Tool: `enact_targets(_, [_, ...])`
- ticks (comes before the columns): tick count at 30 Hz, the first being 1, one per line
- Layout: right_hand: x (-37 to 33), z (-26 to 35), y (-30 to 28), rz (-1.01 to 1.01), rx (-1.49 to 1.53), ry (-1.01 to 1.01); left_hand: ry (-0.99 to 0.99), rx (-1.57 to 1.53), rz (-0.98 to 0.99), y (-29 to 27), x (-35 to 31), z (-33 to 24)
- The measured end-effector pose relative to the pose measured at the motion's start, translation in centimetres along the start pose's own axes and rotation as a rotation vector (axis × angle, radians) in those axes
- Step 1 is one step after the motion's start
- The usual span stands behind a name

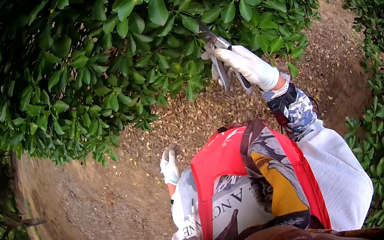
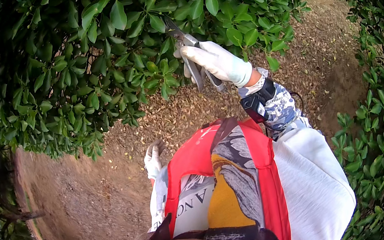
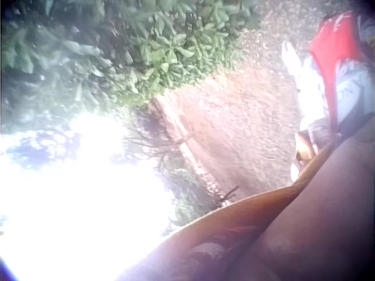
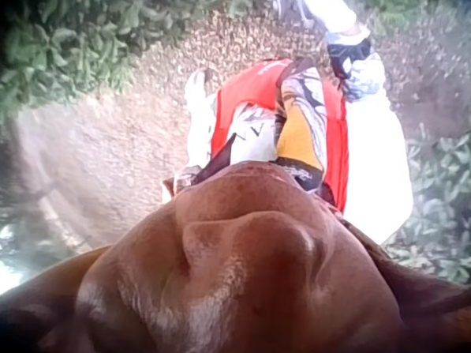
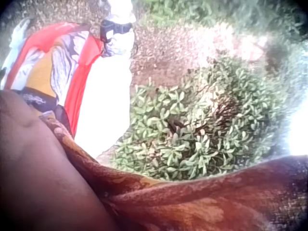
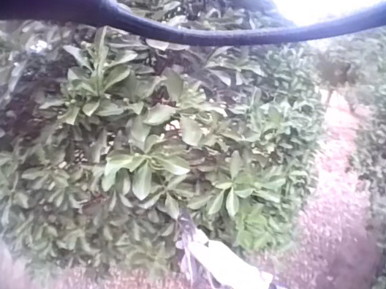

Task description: The person uses pruning shears to trim branches and leaves from a dense green bush. They repeatedly reach into the foliage, cut small stems, and drop the clippings to the ground while moving along the row of plants.

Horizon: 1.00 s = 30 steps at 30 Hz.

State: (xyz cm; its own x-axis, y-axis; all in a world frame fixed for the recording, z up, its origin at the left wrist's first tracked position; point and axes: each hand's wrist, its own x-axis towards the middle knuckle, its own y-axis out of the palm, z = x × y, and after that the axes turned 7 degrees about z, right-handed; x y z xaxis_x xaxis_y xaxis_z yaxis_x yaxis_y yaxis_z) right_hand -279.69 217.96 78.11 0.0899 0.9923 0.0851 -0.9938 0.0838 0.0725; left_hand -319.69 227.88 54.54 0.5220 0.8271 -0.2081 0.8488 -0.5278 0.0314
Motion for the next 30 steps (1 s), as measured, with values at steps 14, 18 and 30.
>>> enact_targets(14, [3.0, 0.3, 0.9, -0.247, -0.553, -0.021, 0.007, 0.018, -0.043, -0.5, -1.1, 0.4])
enact_targets(18, [2.1, 0.5, 1.5, -0.149, -0.373, 0.001, -0.014, -0.023, -0.071, -0.9, -1.4, 1.4])
enact_targets(30, [1.1, -0.2, 1.1, 0.098, -0.069, -0.023, -0.025, -0.02, -0.07, -0.6, -1.8, 0.8])
